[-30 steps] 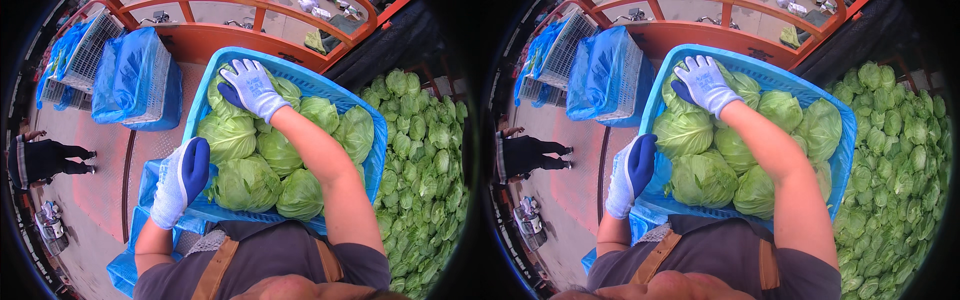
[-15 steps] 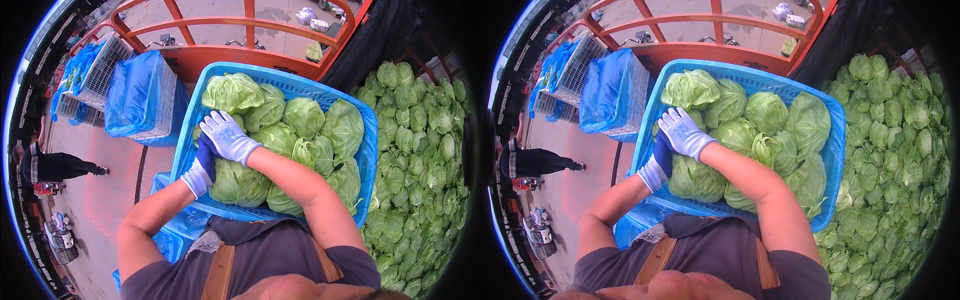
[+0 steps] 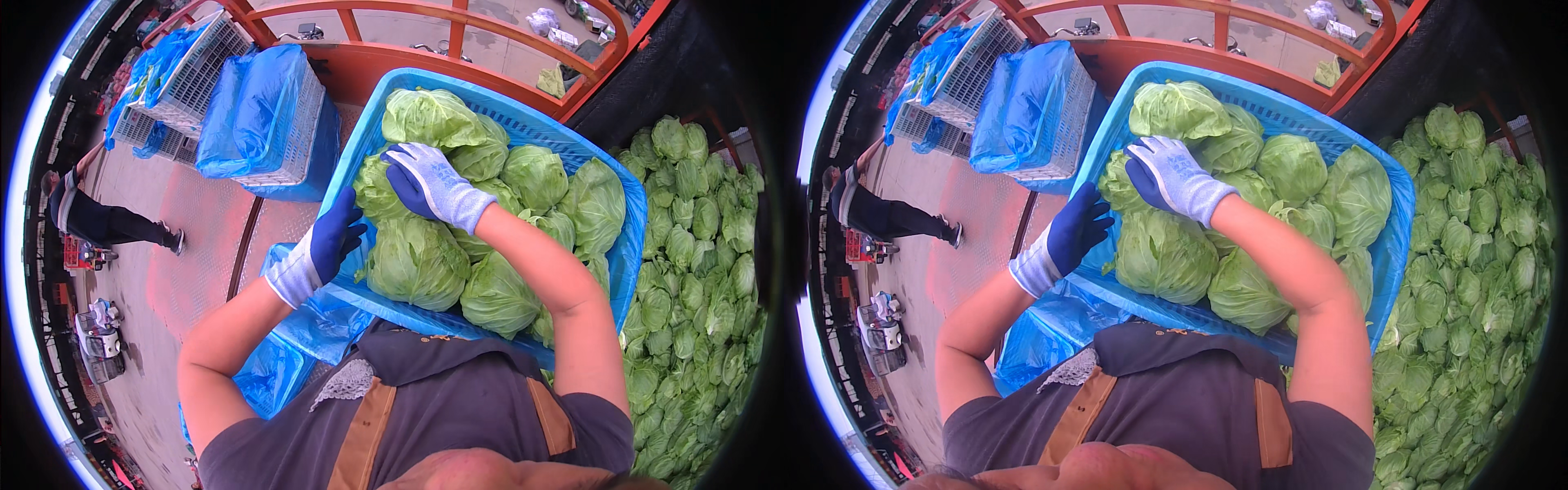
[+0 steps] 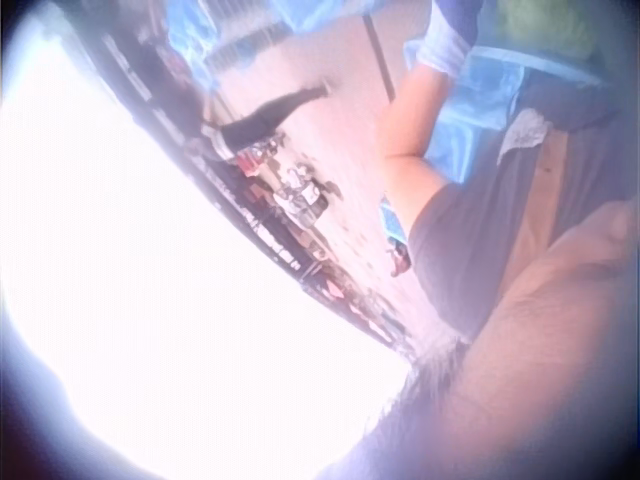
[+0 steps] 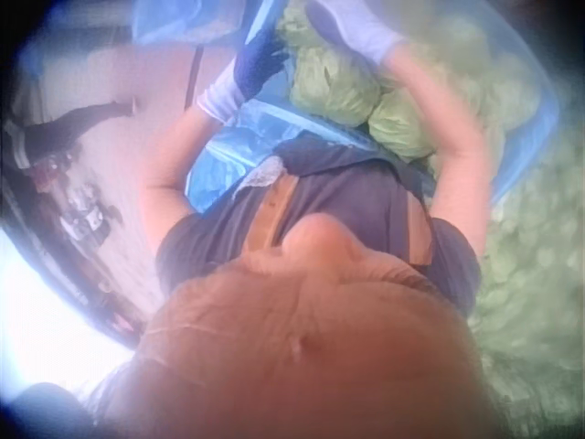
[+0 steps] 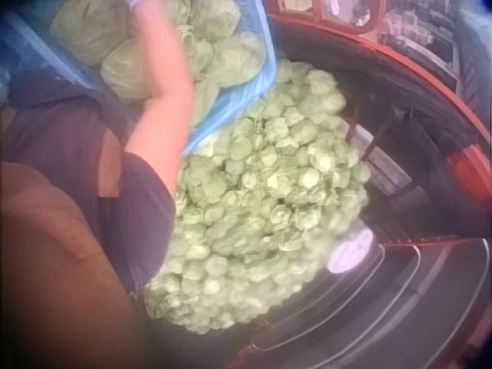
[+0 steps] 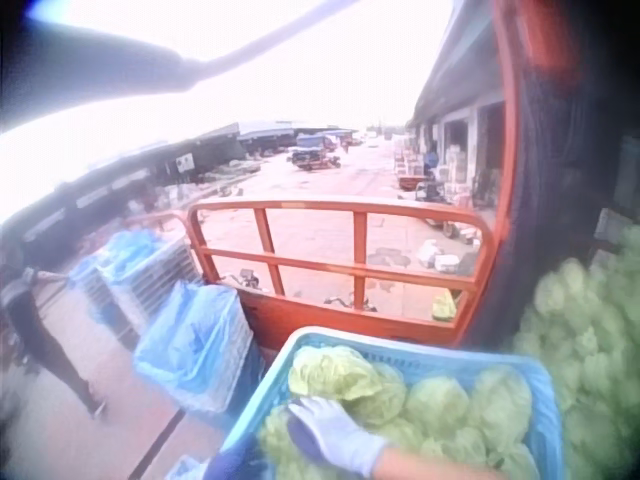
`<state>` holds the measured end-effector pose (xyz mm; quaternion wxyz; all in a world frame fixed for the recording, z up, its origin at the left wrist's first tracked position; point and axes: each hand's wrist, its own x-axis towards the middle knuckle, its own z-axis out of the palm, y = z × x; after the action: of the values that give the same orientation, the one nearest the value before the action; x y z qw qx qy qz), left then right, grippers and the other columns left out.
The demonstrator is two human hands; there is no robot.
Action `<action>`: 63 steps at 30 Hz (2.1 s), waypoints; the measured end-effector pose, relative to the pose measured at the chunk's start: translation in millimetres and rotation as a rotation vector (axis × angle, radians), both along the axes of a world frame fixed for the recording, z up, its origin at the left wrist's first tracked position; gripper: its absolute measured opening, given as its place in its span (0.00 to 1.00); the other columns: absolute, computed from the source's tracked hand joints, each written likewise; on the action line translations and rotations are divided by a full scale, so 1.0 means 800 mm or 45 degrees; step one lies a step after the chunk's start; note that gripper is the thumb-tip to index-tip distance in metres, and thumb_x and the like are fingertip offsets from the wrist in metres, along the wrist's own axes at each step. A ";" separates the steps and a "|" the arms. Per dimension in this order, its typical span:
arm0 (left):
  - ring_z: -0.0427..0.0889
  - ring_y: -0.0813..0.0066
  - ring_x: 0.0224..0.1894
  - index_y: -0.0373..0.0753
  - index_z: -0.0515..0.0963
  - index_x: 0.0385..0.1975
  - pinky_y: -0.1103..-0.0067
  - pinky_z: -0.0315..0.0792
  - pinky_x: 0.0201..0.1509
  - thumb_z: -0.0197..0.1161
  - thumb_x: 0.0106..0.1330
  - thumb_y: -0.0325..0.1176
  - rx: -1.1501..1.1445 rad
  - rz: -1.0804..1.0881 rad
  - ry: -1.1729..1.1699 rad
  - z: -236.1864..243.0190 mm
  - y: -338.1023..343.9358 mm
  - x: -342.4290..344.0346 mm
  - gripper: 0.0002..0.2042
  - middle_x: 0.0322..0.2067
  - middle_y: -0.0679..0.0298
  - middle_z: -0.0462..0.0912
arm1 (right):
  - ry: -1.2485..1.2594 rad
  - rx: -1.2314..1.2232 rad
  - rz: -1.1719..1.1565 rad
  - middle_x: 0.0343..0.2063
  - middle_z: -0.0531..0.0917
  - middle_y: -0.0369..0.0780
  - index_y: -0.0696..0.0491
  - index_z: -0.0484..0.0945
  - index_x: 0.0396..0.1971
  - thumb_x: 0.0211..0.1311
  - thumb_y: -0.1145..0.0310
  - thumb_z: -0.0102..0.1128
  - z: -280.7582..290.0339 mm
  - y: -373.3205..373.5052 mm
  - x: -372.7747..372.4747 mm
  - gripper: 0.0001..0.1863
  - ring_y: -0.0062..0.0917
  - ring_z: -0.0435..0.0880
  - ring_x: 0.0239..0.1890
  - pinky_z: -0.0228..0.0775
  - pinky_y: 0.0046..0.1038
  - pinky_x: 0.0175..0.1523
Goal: The person picks cabbages from a large pile on a truck bed and places them into a blue plastic crate lined with a blue bag. They repeat this process, filling the crate and then moving it aside to continue packing more cabbages.
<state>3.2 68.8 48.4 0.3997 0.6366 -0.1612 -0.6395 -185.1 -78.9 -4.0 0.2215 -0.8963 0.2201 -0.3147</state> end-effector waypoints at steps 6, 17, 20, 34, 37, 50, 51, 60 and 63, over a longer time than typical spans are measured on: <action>0.50 0.36 0.78 0.36 0.57 0.76 0.50 0.44 0.79 0.56 0.71 0.43 -1.228 -1.207 -1.650 0.064 0.005 -0.043 0.35 0.74 0.39 0.56 | 0.474 -0.126 0.026 0.67 0.67 0.56 0.58 0.70 0.64 0.68 0.61 0.55 0.029 0.162 -0.016 0.28 0.46 0.65 0.70 0.52 0.47 0.75; 0.60 0.37 0.72 0.41 0.59 0.75 0.45 0.46 0.76 0.52 0.73 0.48 -1.278 -1.305 -1.359 -0.047 -0.008 -0.096 0.33 0.68 0.41 0.66 | 0.127 0.140 -0.094 0.52 0.81 0.51 0.54 0.78 0.55 0.61 0.58 0.58 -0.042 0.180 -0.042 0.24 0.47 0.76 0.57 0.62 0.48 0.67; 0.63 0.38 0.70 0.31 0.61 0.72 0.52 0.50 0.76 0.50 0.74 0.39 -1.421 -1.045 -1.242 -0.015 -0.008 -0.091 0.29 0.67 0.41 0.67 | 0.363 0.009 0.141 0.50 0.80 0.48 0.53 0.78 0.51 0.63 0.59 0.60 0.010 0.158 -0.078 0.20 0.44 0.77 0.54 0.64 0.43 0.65; 0.77 0.36 0.58 0.51 0.67 0.70 0.55 0.77 0.56 0.61 0.69 0.38 -1.158 -1.756 -1.468 -0.041 -0.086 -0.300 0.28 0.64 0.41 0.69 | 0.940 0.024 -0.607 0.70 0.66 0.54 0.53 0.63 0.73 0.62 0.32 0.58 0.084 0.206 -0.419 0.49 0.54 0.61 0.73 0.52 0.56 0.73; 0.84 0.46 0.47 0.43 0.81 0.52 0.59 0.78 0.49 0.60 0.67 0.26 -1.138 -1.770 -1.358 -0.032 -0.116 -0.307 0.15 0.46 0.49 0.80 | 0.997 0.050 -0.543 0.71 0.64 0.54 0.52 0.60 0.75 0.57 0.26 0.58 0.064 0.207 -0.428 0.55 0.54 0.59 0.74 0.49 0.58 0.74; 0.75 0.37 0.63 0.32 0.59 0.73 0.58 0.69 0.66 0.57 0.73 0.49 -1.444 -0.469 -1.556 0.034 -0.342 -0.287 0.36 0.64 0.35 0.71 | 0.916 0.198 -0.378 0.65 0.71 0.57 0.39 0.66 0.73 0.69 0.42 0.57 0.078 0.174 -0.412 0.36 0.54 0.70 0.67 0.57 0.60 0.70; 0.79 0.40 0.59 0.34 0.67 0.69 0.59 0.71 0.64 0.55 0.75 0.45 -1.709 -0.654 -1.378 0.028 -0.318 -0.319 0.28 0.63 0.40 0.73 | 0.738 0.153 -0.476 0.63 0.73 0.55 0.43 0.68 0.71 0.67 0.46 0.60 0.091 0.157 -0.411 0.35 0.51 0.72 0.65 0.61 0.56 0.68; 0.68 0.46 0.71 0.38 0.63 0.73 0.54 0.53 0.77 0.49 0.76 0.49 -1.689 -1.637 -1.678 -0.128 -0.265 -0.400 0.30 0.70 0.47 0.68 | 0.942 -0.049 -0.975 0.71 0.62 0.59 0.61 0.64 0.71 0.72 0.43 0.48 -0.034 0.024 -0.422 0.40 0.54 0.58 0.75 0.43 0.56 0.77; 0.68 0.47 0.71 0.33 0.63 0.72 0.56 0.53 0.78 0.48 0.76 0.48 -1.675 -1.634 -1.797 -0.140 -0.266 -0.400 0.31 0.70 0.47 0.68 | 0.938 -0.045 -0.994 0.71 0.63 0.58 0.59 0.63 0.72 0.73 0.44 0.47 -0.048 0.014 -0.410 0.39 0.56 0.58 0.75 0.43 0.55 0.78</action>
<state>-316.6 -143.6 -63.5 0.0766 0.3223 -0.9433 -0.0199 -513.3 -67.8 -42.5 -0.0193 -0.8024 0.5950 -0.0418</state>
